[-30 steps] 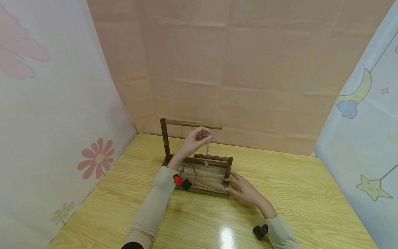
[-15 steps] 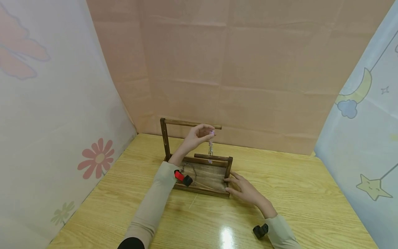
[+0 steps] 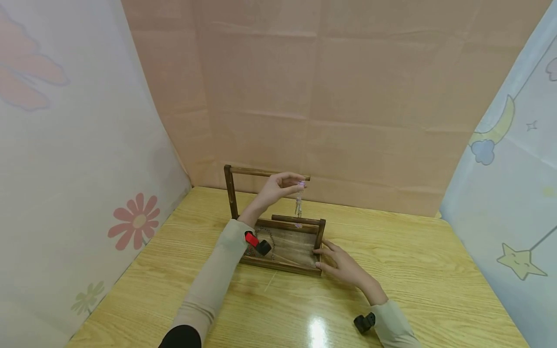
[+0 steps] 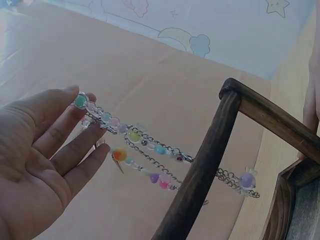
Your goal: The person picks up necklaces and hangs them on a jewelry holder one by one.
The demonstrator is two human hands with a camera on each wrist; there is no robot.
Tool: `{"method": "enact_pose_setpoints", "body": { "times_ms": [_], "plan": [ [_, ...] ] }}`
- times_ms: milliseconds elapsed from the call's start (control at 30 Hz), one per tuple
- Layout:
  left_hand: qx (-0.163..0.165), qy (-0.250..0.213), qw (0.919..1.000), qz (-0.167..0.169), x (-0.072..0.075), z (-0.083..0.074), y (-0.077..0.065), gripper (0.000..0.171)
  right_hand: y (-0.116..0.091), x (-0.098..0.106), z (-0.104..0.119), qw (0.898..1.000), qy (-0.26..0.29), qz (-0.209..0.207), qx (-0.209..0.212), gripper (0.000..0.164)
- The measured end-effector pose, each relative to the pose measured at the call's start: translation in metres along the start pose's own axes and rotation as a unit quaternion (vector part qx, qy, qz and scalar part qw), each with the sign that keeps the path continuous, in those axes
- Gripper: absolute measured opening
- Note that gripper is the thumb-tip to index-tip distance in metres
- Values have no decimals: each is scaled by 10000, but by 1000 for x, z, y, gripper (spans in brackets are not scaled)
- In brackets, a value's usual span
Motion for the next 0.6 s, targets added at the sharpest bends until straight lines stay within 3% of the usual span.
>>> {"method": "enact_pose_setpoints", "body": {
  "times_ms": [233, 600],
  "plan": [
    [177, -164, 9996, 160, -5, -4, 9, 33, -1, 0, 0, 10000, -19, -9, -27, 43],
    [205, 104, 9995, 233, -9, -10, 22, 33, -1, -1, -1, 10000, 5, 2, -29, 44]
  ]
}}
Point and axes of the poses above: each hand's wrist, its own y-axis towards the middle knuckle, its own x-axis out of the back of the hand, z = x × y, the point moved 3 cm from there along y, towards the middle knuckle, and after that the axes turned 11 degrees about z, right-handed, at the moved point
